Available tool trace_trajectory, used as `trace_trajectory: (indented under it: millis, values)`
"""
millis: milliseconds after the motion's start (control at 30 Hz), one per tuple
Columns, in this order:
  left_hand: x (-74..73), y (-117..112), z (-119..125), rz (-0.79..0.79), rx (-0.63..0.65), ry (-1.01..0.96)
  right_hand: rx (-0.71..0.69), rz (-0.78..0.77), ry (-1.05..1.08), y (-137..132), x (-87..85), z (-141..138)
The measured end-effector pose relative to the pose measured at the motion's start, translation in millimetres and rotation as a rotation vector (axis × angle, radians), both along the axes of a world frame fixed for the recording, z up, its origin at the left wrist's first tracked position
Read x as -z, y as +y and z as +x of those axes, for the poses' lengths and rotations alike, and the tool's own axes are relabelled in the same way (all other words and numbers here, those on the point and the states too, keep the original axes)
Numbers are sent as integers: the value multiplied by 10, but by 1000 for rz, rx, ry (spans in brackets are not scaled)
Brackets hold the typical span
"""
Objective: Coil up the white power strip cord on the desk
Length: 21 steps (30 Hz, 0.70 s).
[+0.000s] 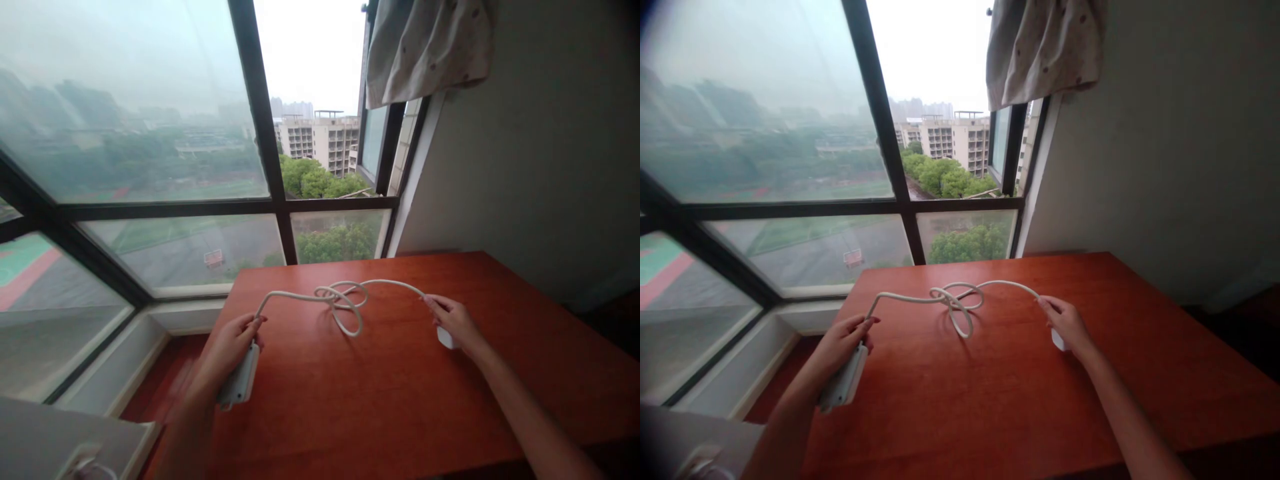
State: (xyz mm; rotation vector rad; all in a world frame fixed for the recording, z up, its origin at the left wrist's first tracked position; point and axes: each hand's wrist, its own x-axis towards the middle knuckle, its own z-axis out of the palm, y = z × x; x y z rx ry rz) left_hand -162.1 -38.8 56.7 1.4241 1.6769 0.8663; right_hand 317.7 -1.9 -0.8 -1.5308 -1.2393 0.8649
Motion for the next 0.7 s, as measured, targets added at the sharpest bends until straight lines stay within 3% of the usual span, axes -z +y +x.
trace_trajectory:
  millis: [167, 267, 333, 467, 567, 700]
  values:
    - [161, 177, 258, 79, 10, 244, -84, 0, -108, -65, -77, -265]
    - [178, 242, 494, 166, 3, 219, -189, 9, -128, -91, -123, -416]
    - [187, 276, 620, 155, -14, 12, -243, 1, -94, -111, -143, -507]
    - [213, 346, 634, -112, -26, -657, -264, -120, 219, -153, -181, -602]
    - [222, 405, 437, -234, -99, -1020, -209, -180, 499, -160, -199, -553]
    - [233, 435, 36, -124, -315, -1241, -49, -175, 756, -94, -153, -285]
